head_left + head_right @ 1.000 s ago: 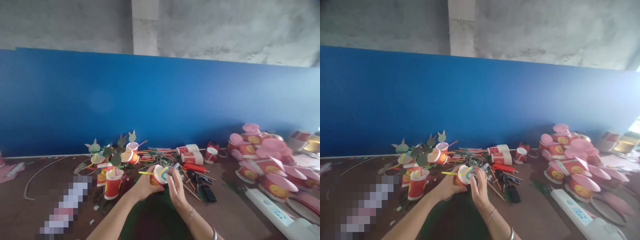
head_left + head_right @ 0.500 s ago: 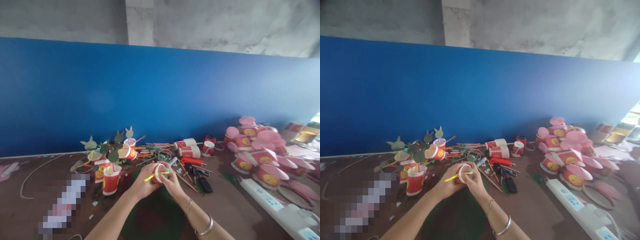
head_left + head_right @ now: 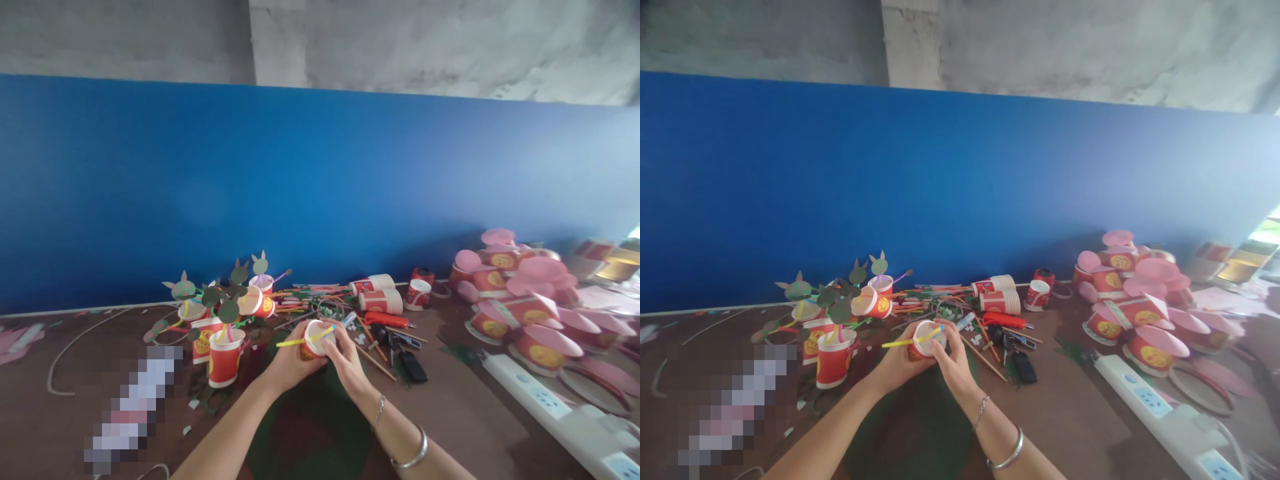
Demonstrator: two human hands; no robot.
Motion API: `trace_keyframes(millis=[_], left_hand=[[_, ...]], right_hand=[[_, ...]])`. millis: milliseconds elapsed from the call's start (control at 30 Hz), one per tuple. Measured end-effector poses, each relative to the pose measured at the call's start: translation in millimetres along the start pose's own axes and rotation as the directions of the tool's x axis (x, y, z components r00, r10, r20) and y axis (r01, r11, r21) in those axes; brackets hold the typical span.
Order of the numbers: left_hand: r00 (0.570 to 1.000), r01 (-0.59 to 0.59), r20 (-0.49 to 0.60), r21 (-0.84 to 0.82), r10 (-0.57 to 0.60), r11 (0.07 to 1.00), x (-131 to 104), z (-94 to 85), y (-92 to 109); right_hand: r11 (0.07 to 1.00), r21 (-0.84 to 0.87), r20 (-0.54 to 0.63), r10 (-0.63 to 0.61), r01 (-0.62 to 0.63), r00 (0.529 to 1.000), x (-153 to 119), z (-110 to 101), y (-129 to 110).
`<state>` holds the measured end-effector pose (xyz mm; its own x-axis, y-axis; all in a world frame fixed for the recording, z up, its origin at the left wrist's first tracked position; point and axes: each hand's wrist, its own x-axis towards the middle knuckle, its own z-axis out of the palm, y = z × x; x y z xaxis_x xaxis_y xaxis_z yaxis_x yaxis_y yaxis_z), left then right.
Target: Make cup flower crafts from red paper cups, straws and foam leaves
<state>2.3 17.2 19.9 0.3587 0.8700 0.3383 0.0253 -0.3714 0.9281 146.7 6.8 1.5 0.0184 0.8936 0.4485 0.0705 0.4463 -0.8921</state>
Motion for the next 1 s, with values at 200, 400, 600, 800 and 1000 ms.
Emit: trace_keyframes(millis=[200,400,600,800,1000], left_hand=[[0.942,0.141,-0.236,-0.363,-0.238,0.921,6,-5.7,-5],[0.900,0.043,-0.340,-0.549,-0.271,0.834,7,-0.4,-9],[0.957,0.156,-0.140,-0.489,-0.254,0.858,2,0.6,-5],[0.971,0.206,-0.030,-0.391,-0.236,0.897,0,1.7,-6],[0.974,0.224,0.040,-0.267,-0.221,0.937,-2,6.0,-5]], right_hand=[[0.995,-0.091,-0.357,0.008,-0.043,0.934,1,-4,12],[0.982,0.048,-0.327,0.191,-0.185,0.926,4,-1,17],[0.980,0.040,-0.164,0.199,-0.195,0.966,2,0,14],[0.992,-0.022,-0.232,0.119,-0.128,0.965,3,-3,11],[0.997,-0.075,-0.115,0.007,-0.016,0.993,2,-2,11]])
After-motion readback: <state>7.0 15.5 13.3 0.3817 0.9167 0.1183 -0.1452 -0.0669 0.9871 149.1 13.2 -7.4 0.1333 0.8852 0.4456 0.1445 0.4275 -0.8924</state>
